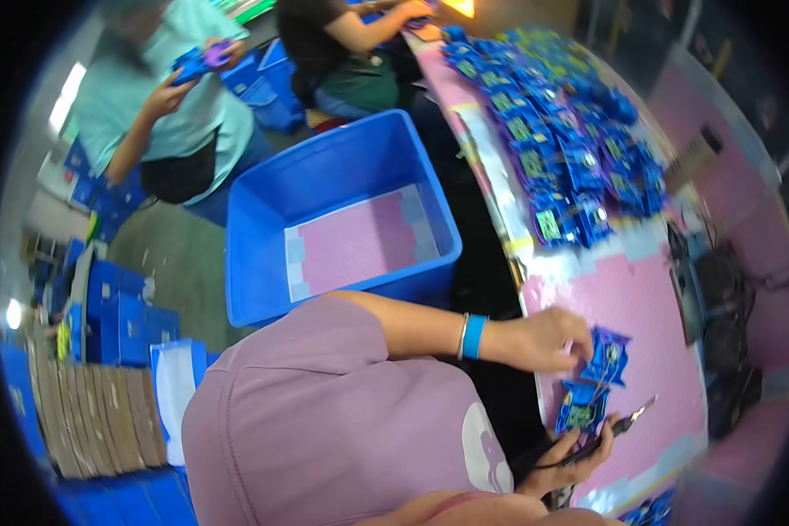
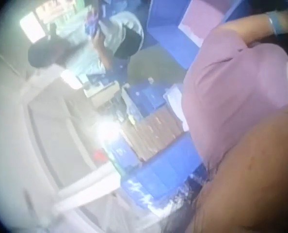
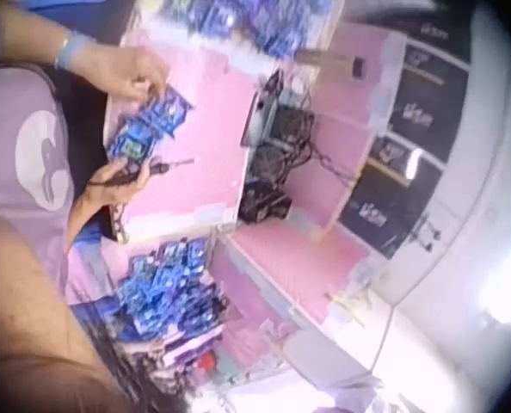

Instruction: Soldering electrical wires onto circuit boards within blue plastic toy housings.

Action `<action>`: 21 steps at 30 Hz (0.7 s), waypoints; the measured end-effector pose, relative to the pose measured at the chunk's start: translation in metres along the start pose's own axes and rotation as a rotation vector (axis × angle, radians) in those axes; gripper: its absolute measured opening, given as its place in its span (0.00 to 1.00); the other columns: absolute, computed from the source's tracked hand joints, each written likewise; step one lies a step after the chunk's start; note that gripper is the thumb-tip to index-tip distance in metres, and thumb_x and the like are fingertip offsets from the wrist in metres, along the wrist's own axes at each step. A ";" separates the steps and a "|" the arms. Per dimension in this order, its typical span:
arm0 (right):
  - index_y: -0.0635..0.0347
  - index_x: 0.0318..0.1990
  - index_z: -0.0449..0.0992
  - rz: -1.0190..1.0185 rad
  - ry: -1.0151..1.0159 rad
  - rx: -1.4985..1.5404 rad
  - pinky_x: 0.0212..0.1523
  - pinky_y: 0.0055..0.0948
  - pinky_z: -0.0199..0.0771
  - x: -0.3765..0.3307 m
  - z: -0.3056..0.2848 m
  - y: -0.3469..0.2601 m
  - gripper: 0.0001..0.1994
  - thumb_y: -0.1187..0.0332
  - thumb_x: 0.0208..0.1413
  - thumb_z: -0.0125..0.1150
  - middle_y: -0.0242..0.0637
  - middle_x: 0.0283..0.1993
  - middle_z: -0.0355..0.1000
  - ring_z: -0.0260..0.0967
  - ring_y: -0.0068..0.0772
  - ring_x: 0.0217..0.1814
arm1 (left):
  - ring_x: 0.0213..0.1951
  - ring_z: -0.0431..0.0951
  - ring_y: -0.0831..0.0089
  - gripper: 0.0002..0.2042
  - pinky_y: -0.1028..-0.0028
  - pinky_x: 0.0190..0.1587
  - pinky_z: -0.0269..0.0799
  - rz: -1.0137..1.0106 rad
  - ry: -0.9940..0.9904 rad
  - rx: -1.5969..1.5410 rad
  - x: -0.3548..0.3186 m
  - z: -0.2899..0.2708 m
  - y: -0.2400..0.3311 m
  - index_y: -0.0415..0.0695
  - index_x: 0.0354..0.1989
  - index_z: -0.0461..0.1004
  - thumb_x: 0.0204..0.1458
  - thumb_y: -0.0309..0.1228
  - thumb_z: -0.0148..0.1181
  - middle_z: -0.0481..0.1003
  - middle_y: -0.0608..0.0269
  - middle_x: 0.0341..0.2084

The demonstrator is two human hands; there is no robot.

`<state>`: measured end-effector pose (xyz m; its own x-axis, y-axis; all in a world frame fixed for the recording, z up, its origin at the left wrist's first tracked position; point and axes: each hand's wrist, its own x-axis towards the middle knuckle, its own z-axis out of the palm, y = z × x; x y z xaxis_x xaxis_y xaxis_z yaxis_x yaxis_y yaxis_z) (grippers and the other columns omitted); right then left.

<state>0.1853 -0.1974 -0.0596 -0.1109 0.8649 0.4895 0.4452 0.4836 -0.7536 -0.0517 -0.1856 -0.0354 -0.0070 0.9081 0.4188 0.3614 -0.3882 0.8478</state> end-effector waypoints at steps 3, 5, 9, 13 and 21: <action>0.70 0.59 0.68 -0.112 -0.056 -0.008 0.64 0.39 0.70 0.009 0.004 0.009 0.18 0.77 0.62 0.55 0.61 0.67 0.67 0.69 0.56 0.67 | 0.35 0.82 0.65 0.11 0.69 0.40 0.79 -0.210 -0.002 -0.075 -0.025 0.003 0.005 0.40 0.41 0.82 0.48 0.23 0.61 0.81 0.55 0.34; 0.70 0.60 0.68 -0.136 -0.072 -0.007 0.63 0.40 0.71 0.012 0.005 0.009 0.18 0.76 0.63 0.55 0.61 0.67 0.67 0.69 0.56 0.67 | 0.38 0.83 0.62 0.14 0.67 0.43 0.80 -0.174 0.004 -0.148 -0.030 0.014 -0.004 0.36 0.44 0.81 0.48 0.23 0.61 0.82 0.52 0.37; 0.69 0.60 0.68 -0.116 -0.061 -0.015 0.59 0.39 0.74 0.010 0.007 0.012 0.18 0.74 0.64 0.55 0.60 0.67 0.67 0.71 0.55 0.65 | 0.39 0.84 0.57 0.13 0.65 0.45 0.80 -0.189 -0.016 -0.190 -0.028 0.017 0.004 0.35 0.41 0.81 0.45 0.23 0.62 0.83 0.48 0.35; 0.68 0.60 0.69 -0.160 -0.039 -0.039 0.53 0.35 0.78 0.012 0.010 0.016 0.18 0.74 0.64 0.56 0.59 0.67 0.67 0.74 0.53 0.62 | 0.39 0.83 0.53 0.16 0.61 0.44 0.78 -0.192 -0.047 -0.117 -0.029 0.020 -0.001 0.35 0.43 0.81 0.44 0.25 0.62 0.82 0.47 0.35; 0.68 0.61 0.69 -0.207 0.000 -0.041 0.51 0.34 0.80 0.010 0.010 0.021 0.19 0.71 0.66 0.56 0.58 0.67 0.68 0.73 0.53 0.62 | 0.36 0.81 0.57 0.18 0.63 0.41 0.76 -0.079 -0.057 -0.132 -0.029 0.025 -0.006 0.34 0.48 0.79 0.46 0.23 0.59 0.81 0.46 0.39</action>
<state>0.1848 -0.1772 -0.0755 -0.2037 0.7475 0.6323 0.4491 0.6452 -0.6181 -0.0304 -0.2055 -0.0610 0.0235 0.9426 0.3331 0.2363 -0.3290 0.9143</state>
